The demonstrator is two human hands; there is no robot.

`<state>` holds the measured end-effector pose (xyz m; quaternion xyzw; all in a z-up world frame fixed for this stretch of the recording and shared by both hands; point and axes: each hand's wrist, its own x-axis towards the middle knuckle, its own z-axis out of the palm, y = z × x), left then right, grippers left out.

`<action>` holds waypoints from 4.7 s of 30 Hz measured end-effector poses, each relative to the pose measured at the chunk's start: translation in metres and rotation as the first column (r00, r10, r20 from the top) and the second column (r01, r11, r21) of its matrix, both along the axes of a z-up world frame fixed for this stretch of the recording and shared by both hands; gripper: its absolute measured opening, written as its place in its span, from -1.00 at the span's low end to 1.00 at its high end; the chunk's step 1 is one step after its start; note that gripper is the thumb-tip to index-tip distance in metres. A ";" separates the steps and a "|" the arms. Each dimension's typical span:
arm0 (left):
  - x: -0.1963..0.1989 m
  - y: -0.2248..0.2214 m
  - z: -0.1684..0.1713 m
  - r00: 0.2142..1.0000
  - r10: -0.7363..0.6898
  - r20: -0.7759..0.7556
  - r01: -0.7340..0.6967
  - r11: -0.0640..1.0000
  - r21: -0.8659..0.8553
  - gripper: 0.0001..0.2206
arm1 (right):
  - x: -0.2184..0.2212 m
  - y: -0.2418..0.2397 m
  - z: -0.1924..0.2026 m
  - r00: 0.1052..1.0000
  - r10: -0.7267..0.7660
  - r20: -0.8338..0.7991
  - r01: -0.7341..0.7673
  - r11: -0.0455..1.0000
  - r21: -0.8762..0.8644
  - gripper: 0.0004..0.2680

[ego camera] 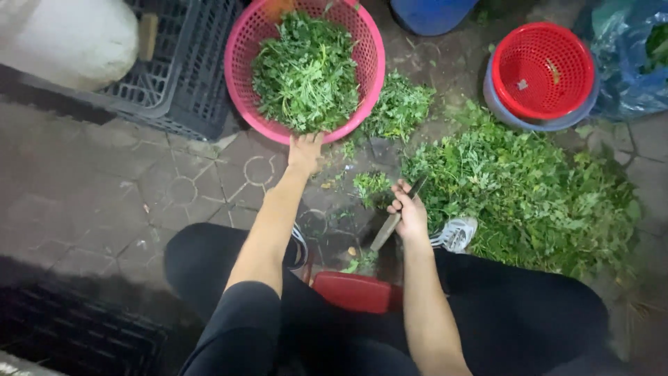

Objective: Sorting and trimming green leafy vegetables by hand and with a small knife, then placing them into a basket.

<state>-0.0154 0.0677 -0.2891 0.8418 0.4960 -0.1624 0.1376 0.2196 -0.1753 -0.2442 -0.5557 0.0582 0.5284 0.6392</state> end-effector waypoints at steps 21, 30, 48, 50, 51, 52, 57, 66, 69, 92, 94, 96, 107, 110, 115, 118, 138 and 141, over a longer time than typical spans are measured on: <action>0.002 -0.002 -0.040 0.868 0.166 0.468 -0.317 0.911 0.264 -0.39 | -0.005 0.000 -0.031 0.986 -0.030 0.163 0.055 0.987 -0.149 -0.76; -0.015 -0.007 -0.054 0.499 0.373 0.782 -0.541 0.839 -0.055 -0.83 | -0.045 0.072 0.025 0.825 0.230 0.516 -0.157 0.971 -0.182 -0.78; -0.052 -0.028 0.008 0.075 0.411 0.909 -0.229 0.894 -0.385 -0.86 | -0.084 0.188 0.047 0.262 0.476 0.840 -0.551 0.788 -0.274 -0.81; -0.050 -0.030 0.022 0.045 0.465 0.884 -0.208 0.870 -0.447 -0.87 | -0.089 0.184 0.059 0.300 0.477 0.826 -0.564 0.787 -0.249 -0.79; -0.050 -0.029 0.028 0.025 0.488 0.873 -0.187 0.860 -0.475 -0.86 | -0.091 0.182 0.062 0.247 0.447 0.860 -0.587 0.775 -0.235 -0.74; -0.053 -0.031 0.034 0.008 0.512 0.859 -0.167 0.847 -0.504 -0.85 | -0.095 0.178 0.064 0.195 0.416 0.888 -0.610 0.761 -0.223 -0.67; -0.047 -0.039 0.097 -0.003 0.564 0.826 -0.138 0.817 -0.559 -0.89 | -0.088 0.169 0.081 0.223 0.426 0.877 -0.629 0.750 -0.205 -0.86; -0.053 -0.041 0.091 0.011 0.700 0.714 -0.062 0.713 -0.698 -0.90 | -0.042 0.136 0.105 0.765 0.575 0.291 -0.630 0.762 0.152 -0.91; -0.051 -0.057 0.158 -0.001 0.678 0.735 -0.118 0.730 -0.673 -0.91 | -0.036 0.121 0.134 0.822 0.518 0.235 -0.565 0.793 0.228 -0.91; 0.007 -0.085 0.020 0.571 0.231 0.787 -0.548 0.822 0.156 -0.05 | 0.088 -0.031 -0.132 0.940 -0.305 0.152 0.283 0.947 0.149 -0.78; 0.025 -0.107 -0.018 0.752 -0.131 0.646 -0.223 0.871 0.437 -0.06 | 0.107 -0.028 -0.180 0.828 -0.274 0.488 0.447 0.850 -0.280 -0.77; 0.036 -0.125 -0.010 0.856 -0.149 0.494 -0.066 0.918 0.391 -0.15 | 0.075 0.000 -0.107 0.857 -0.162 0.489 0.339 0.893 -0.297 -0.69; -0.073 -0.067 -0.032 0.975 0.080 0.208 -0.129 0.964 0.234 -0.64 | 0.106 0.115 -0.183 0.707 0.433 0.558 -0.082 0.835 -0.544 -0.65; -0.086 -0.065 -0.035 0.974 0.025 0.225 -0.095 0.947 0.306 -0.64 | 0.118 0.139 -0.228 0.497 0.588 0.638 -0.077 0.762 -0.643 -0.51; -0.080 -0.070 -0.026 0.969 0.083 0.232 -0.152 0.944 0.294 -0.64 | 0.112 0.151 -0.269 0.374 0.815 0.442 -0.234 0.544 -0.806 -0.63; -0.076 -0.067 -0.028 0.967 0.106 0.232 -0.177 0.934 0.311 -0.61 | 0.070 0.144 -0.064 0.749 0.470 0.466 -0.392 0.882 -0.261 -0.91; 0.005 -0.082 0.205 0.821 -0.046 0.569 0.119 0.989 -0.090 -0.83 | 0.035 -0.008 0.097 0.855 0.378 0.355 -0.411 0.912 0.018 -0.92; 0.021 -0.107 0.210 0.696 0.040 0.717 0.172 0.960 -0.220 -0.66 | 0.025 -0.016 0.132 0.850 0.350 0.394 -0.416 0.904 0.094 -0.94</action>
